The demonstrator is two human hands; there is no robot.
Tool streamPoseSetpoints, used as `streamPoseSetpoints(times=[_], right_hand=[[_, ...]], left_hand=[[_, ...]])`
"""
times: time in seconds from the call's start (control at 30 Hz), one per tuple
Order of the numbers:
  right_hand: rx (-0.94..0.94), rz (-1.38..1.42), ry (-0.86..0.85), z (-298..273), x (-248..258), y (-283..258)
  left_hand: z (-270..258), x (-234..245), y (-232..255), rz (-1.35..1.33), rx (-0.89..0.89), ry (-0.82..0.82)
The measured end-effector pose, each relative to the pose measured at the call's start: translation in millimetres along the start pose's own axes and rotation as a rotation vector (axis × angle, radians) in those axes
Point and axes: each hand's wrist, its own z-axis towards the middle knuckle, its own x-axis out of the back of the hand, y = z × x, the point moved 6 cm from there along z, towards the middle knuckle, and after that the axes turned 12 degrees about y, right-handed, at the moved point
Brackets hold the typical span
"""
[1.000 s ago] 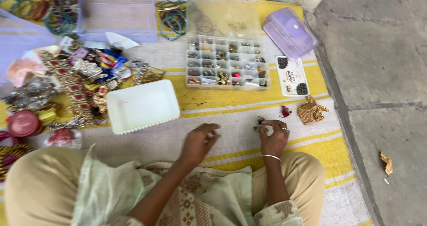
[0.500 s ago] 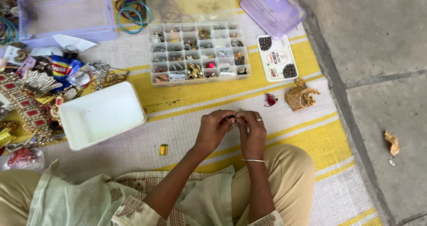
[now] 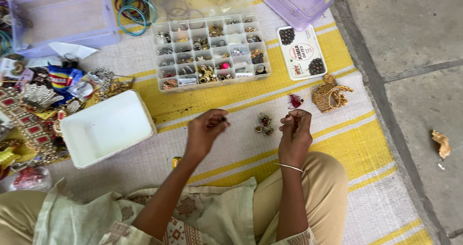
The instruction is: The person sits on a mat and organizes jewelry by sorting small items into a compartmentalized tray and placing necklaces and earrings into a purple storage box. They handle multiple pieces, including a large necklace and several earrings, and close the box after arranging the contents.
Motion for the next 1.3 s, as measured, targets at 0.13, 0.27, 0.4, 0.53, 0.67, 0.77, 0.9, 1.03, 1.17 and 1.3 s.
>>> streamPoseSetpoints(times=[0.13,0.27,0.4,0.53,0.67,0.77,0.9,1.03,1.17,1.3], right_hand=[[-0.147,0.087,-0.030,0.8,-10.3,20.3],[-0.256,0.219,-0.035,2.1,-12.7,44.1],[-0.293,0.248,-0.045,0.4,-16.3,54.1],[-0.303,0.265,-0.025,2.4,-14.4,50.4],[-0.343,0.237,-0.040,1.0,-14.1,42.1],[-0.275,0.099,-0.147,-4.7,-24.4,29.8],[-0.153,0.022,-0.278,-18.4,-36.6,10.7],[-0.129,-0.032,-0.286,-22.3,-37.2,-2.8],[0.075,-0.117,-0.267,-25.3,-36.9,-21.9],[0.214,-0.217,-0.244,-27.8,-38.3,-30.3]], left_hand=[[-14.4,-29.8,0.6,-0.051,0.115,-0.059],[-24.9,-54.7,3.4,-0.303,0.185,-0.117],[-27.9,-55.0,2.6,-0.286,0.181,-0.132],[-23.9,-53.6,-2.7,-0.109,0.195,-0.116],[-21.9,-55.6,-5.2,-0.120,0.231,-0.098],[-22.4,-61.0,-2.8,-0.142,0.233,-0.092],[-21.6,-61.0,-0.5,-0.071,0.226,-0.068],[-18.2,-56.9,5.0,0.014,0.143,-0.042],[-20.1,-56.0,6.2,0.032,0.086,-0.046],[-21.6,-57.0,0.5,-0.063,0.171,-0.063]])
